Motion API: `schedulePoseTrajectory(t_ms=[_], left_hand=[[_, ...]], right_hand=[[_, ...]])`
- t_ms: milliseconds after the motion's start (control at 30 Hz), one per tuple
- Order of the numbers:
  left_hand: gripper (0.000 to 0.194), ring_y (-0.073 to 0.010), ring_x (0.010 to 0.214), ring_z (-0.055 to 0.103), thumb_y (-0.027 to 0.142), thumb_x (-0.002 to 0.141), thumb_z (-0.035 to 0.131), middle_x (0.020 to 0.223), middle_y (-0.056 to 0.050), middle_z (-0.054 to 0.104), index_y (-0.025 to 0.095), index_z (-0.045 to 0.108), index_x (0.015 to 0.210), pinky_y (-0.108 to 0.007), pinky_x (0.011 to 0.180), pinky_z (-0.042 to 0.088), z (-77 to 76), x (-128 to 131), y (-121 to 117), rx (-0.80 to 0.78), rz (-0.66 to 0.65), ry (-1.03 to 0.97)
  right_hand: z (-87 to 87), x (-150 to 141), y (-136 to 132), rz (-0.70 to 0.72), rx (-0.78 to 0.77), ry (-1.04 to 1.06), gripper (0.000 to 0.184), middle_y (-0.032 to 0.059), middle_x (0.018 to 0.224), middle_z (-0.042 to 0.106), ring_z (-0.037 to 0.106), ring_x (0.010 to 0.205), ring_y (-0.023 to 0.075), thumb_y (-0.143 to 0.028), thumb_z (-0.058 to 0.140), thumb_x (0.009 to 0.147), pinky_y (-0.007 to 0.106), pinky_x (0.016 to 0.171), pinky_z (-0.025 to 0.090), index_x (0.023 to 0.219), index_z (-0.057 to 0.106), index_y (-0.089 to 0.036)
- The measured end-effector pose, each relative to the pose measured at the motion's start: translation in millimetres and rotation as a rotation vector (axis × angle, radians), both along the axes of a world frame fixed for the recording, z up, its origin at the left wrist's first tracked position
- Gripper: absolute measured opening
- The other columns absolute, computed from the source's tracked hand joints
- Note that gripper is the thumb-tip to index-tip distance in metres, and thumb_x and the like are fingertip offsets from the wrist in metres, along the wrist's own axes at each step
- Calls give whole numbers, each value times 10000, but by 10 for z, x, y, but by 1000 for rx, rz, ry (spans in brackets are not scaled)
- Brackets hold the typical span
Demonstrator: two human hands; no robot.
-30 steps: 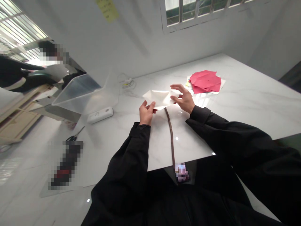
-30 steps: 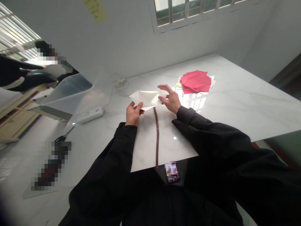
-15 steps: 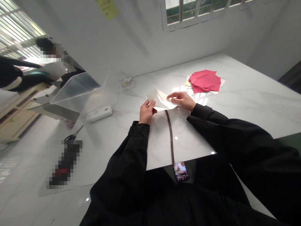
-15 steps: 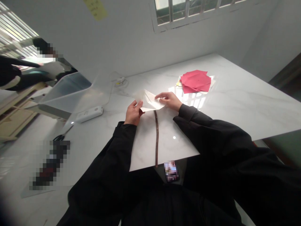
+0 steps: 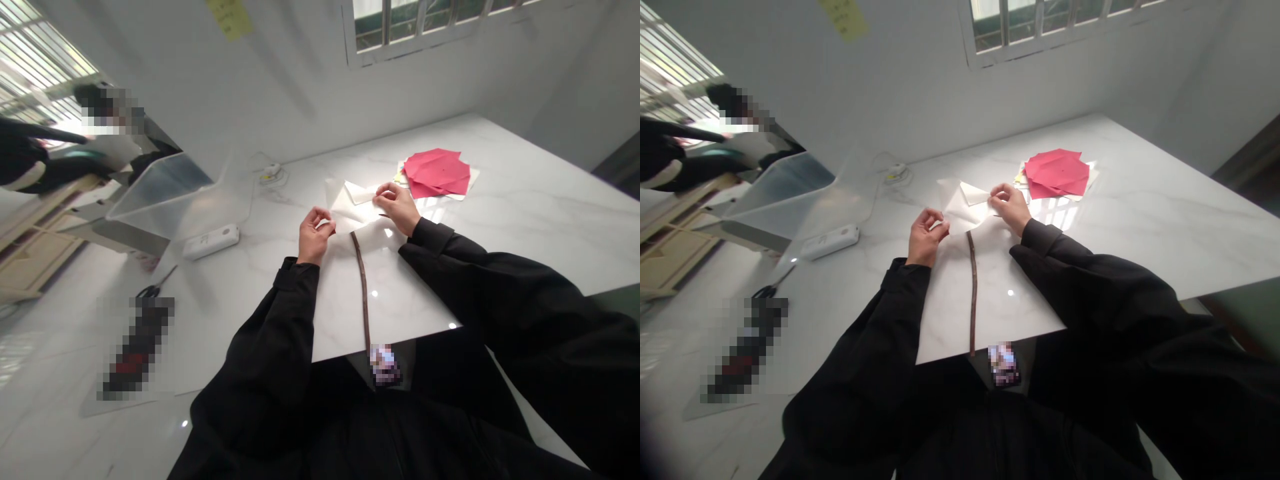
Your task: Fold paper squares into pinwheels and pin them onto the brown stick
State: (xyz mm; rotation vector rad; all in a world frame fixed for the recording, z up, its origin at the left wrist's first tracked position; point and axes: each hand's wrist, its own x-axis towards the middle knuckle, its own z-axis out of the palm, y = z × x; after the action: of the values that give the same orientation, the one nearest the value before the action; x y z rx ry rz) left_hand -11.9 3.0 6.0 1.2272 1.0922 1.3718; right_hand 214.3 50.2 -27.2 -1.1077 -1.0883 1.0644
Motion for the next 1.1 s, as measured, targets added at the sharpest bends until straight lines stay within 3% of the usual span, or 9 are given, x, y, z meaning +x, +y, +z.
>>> schedulePoseTrajectory(t_ms=[100,200,300,467,567,667,867,967,1100], left_hand=[[191,-84,667,530,111,676,748,752,15,597,184,576,638,-180,663,511,-44,-23,45,23,4,15],[90,-67,581,462,109,701,716,790,8,657,190,708,740,-172,554,423,-75,-52,97,1,51,7],[203,-67,566,470,128,726,738,895,-12,726,200,794,907,-183,520,396,-90,-74,134,-20,131,-10],[370,-156,903,697,162,741,787,1191,-77,764,212,806,1108,-197,666,539,-122,-92,153,-29,162,-24],[425,-199,1086,704,155,734,799,1316,-86,739,234,801,1151,-195,691,558,-130,-98,155,-30,206,-27],[455,-210,1138,699,128,724,787,1353,-82,727,242,797,1164,-184,683,554,-112,-95,151,-48,208,-70],[368,-140,785,691,116,734,718,1075,-53,779,214,826,1072,-193,608,531,-93,-65,115,-67,123,-2],[379,-130,720,674,122,745,705,1027,-44,783,209,823,1095,-212,605,547,-123,-54,118,-83,74,-2],[463,-168,866,735,112,709,755,1197,-66,779,219,794,1158,-251,693,604,-134,-53,129,-104,74,-114]], right_hand=[[42,-20,-49,54,52,-45,190,11,820,705,603,699,135,-304,743,762,243,615,479,908,696,-192],[107,-42,-122,105,114,-103,231,37,859,741,622,746,146,-344,754,793,251,634,477,952,770,-179],[165,-63,-181,175,134,-171,256,35,848,754,610,721,149,-373,746,825,265,631,476,987,812,-186],[198,-87,-211,249,241,-304,184,47,1010,785,677,920,206,-293,697,855,320,790,545,930,854,-233],[194,-95,-219,288,304,-382,222,51,1103,776,682,994,218,-234,675,853,351,900,548,956,872,-247],[183,-107,-240,318,305,-473,334,49,1134,779,679,968,218,-200,648,858,365,900,557,1108,864,-252],[144,-122,-246,190,244,-443,620,43,1438,703,692,1089,241,-122,648,834,407,970,591,1431,707,-281],[136,-113,-207,133,234,-380,557,48,1365,734,690,1080,243,-156,678,855,422,981,596,1397,721,-272],[145,-117,-165,117,169,-248,409,60,1158,780,696,988,234,-273,678,909,411,920,609,1307,759,-222]])
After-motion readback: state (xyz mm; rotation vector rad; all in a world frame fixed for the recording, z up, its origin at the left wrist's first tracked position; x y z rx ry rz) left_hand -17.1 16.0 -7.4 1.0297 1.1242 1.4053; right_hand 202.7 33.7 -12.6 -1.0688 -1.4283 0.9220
